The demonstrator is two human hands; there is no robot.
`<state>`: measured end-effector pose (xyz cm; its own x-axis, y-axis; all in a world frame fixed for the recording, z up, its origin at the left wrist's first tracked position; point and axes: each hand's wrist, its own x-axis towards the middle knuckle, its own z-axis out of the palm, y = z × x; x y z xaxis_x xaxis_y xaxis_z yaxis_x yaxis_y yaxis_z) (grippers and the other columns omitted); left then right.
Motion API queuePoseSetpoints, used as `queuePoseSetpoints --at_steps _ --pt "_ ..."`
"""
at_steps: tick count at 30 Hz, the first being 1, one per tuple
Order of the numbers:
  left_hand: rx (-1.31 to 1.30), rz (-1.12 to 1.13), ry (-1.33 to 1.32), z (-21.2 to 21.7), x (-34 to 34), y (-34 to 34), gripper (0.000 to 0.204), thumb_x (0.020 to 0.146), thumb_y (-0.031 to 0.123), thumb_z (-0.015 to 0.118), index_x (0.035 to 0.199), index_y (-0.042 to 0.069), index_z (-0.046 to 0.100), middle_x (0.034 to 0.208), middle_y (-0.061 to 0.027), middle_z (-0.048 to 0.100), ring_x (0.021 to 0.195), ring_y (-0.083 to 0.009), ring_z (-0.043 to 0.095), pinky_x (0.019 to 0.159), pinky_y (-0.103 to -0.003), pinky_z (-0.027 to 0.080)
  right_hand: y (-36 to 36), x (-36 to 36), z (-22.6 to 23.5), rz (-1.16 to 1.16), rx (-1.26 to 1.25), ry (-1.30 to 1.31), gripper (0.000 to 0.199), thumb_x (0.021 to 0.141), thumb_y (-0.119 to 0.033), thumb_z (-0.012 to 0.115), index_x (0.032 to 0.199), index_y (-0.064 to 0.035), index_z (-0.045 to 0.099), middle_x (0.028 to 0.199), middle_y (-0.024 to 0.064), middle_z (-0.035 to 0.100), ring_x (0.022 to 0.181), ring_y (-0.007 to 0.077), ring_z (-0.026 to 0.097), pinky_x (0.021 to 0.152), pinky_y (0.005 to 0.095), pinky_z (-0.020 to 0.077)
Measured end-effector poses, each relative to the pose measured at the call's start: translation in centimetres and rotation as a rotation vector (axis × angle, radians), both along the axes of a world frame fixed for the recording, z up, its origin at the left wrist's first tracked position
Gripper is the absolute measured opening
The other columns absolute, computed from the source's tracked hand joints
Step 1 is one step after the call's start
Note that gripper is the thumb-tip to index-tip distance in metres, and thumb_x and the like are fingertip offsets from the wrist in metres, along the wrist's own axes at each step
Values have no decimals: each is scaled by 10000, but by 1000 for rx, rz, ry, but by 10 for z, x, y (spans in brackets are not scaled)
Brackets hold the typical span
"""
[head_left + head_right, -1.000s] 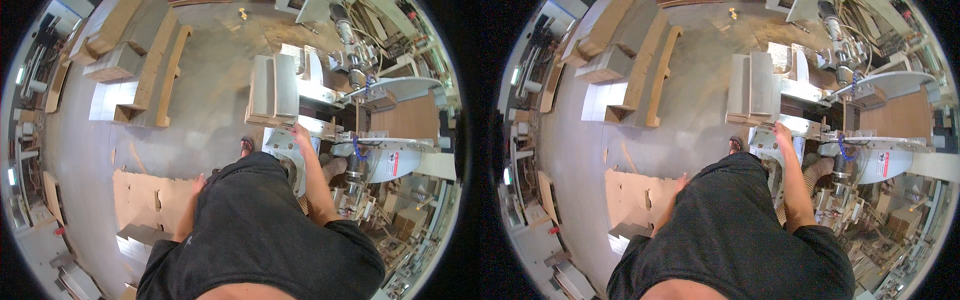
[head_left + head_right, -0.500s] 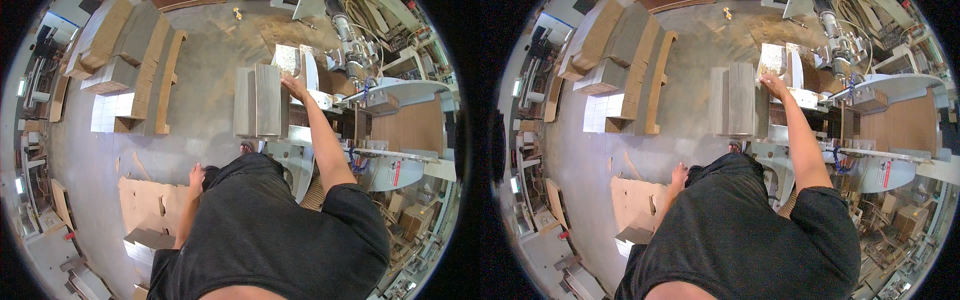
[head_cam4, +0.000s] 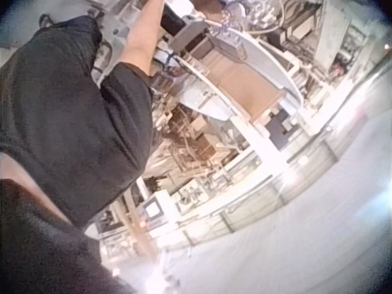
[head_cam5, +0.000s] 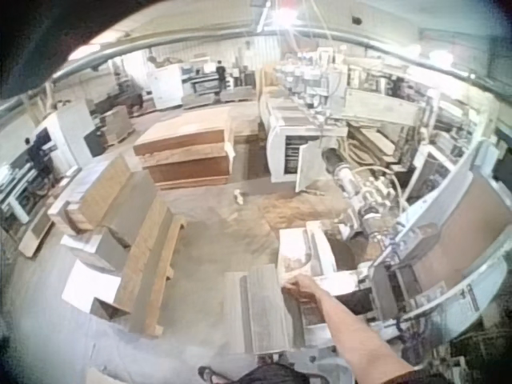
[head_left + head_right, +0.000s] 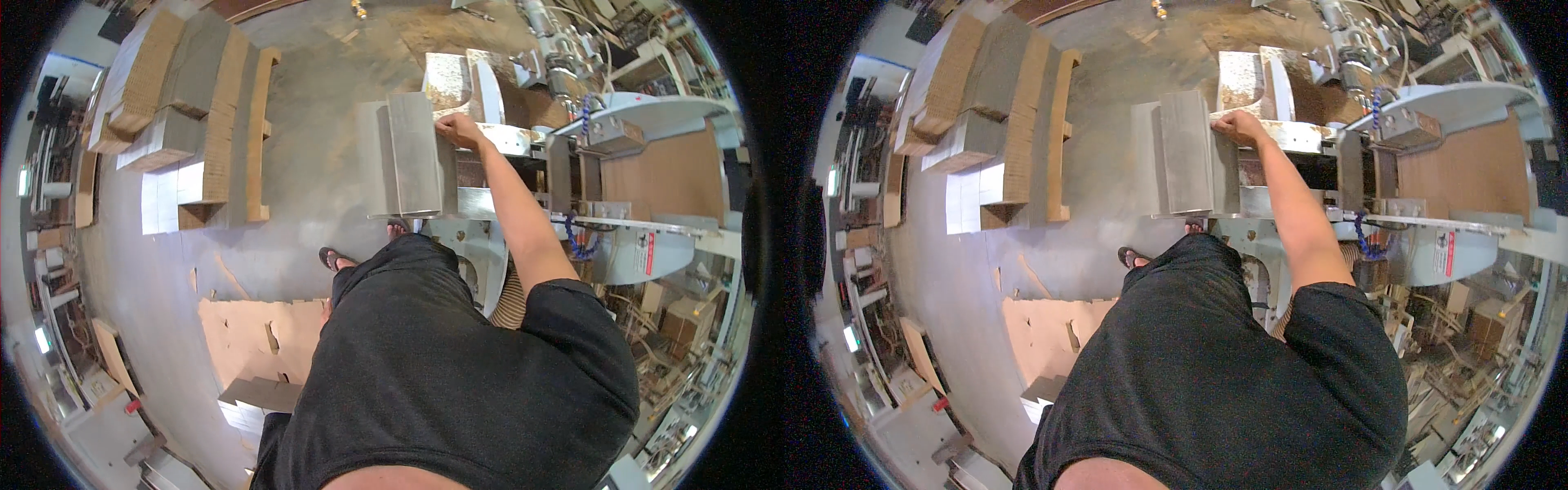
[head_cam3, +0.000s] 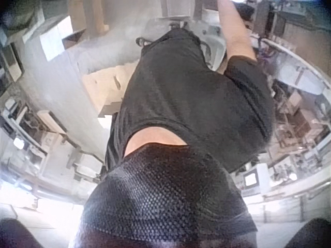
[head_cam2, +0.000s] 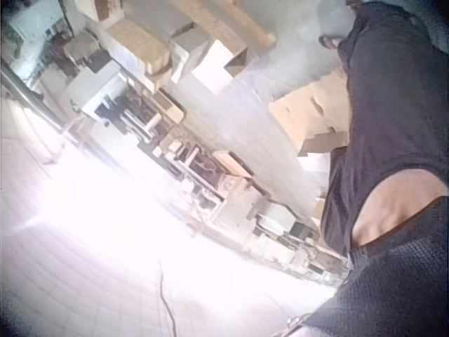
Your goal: The person picks up wooden blocks from a stack and feeds them into an industrial machine.
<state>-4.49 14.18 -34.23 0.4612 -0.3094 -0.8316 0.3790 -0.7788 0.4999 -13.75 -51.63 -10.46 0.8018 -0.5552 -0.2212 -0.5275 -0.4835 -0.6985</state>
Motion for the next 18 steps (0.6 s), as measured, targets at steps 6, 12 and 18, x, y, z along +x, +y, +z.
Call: queuePoseSetpoints --at_steps 6,12,18 --pt "23 -201 -256 71 29 -65 528 918 498 369 751 27 541 639 -53 513 589 -143 463 564 -291 389 9 -54 7 -527 -382 -69 472 782 -360 666 1110 -27 596 1092 192 590 1052 347 534 910 391 423" --pt "-210 258 -67 100 40 -99 468 911 431 450 847 -26 530 759 -92 575 686 -172 534 611 -314 432 18 -149 59 -992 -285 337 325 800 -199 544 1083 -39 560 1108 194 570 1005 380 564 833 484 464" --pt "-89 217 -146 100 39 -117 523 909 397 475 1016 -110 542 936 -186 625 834 -221 608 737 -323 483 25 -206 39 -940 -270 581 353 735 -260 603 984 -10 607 990 237 622 957 402 586 797 477 466"
